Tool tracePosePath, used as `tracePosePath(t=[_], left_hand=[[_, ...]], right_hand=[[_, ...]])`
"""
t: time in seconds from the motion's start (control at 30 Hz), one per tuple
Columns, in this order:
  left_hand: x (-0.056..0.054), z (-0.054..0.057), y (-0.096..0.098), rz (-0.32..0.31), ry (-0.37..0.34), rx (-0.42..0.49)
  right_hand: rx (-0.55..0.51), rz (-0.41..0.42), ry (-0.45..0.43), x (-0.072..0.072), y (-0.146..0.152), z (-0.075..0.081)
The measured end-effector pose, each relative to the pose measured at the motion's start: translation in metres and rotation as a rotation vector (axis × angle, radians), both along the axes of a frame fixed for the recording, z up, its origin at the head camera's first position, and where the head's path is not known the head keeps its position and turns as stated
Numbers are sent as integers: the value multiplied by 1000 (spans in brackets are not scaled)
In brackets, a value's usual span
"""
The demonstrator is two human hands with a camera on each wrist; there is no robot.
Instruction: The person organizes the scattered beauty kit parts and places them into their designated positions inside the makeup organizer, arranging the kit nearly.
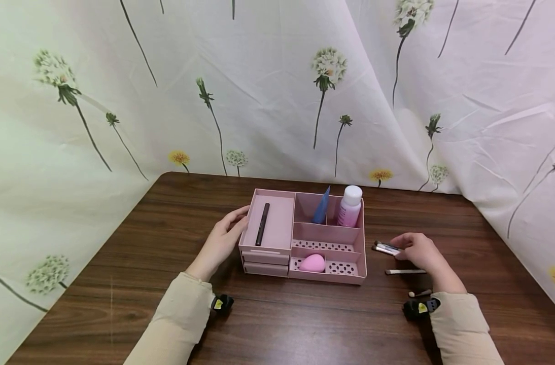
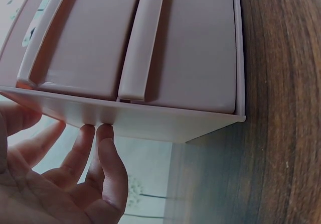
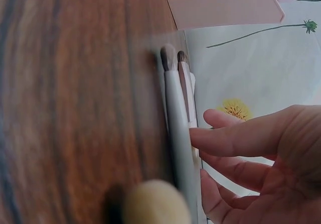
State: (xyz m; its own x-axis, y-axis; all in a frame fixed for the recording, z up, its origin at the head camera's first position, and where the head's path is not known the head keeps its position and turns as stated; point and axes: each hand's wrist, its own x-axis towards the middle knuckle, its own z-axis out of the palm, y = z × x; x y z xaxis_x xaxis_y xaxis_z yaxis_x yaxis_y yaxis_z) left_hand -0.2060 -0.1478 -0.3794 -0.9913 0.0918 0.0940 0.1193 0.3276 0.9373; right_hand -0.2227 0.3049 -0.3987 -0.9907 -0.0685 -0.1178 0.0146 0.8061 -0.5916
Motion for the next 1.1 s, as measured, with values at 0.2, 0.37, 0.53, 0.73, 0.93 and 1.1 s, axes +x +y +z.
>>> tracePosePath(t=[0.2, 0.37, 0.53, 0.73, 0.93, 1.1], left_hand=[[0, 0, -1, 5, 2, -9], [1, 0, -1, 4, 0, -2], [2, 0, 0, 9, -4, -14], [1, -1, 1, 15, -8, -22], [0, -1, 0, 8, -19, 2], [1, 0, 0, 7, -11, -2]], right_hand=[[-6, 9, 11, -1, -2, 0], [-10, 6, -8, -1, -4, -1], [-13, -2, -31, -1, -6, -2], [-36, 1, -21, -1, -7, -3], [-41, -1, -32, -1, -9, -2], [-46, 7, -32, -1, -10, -3]])
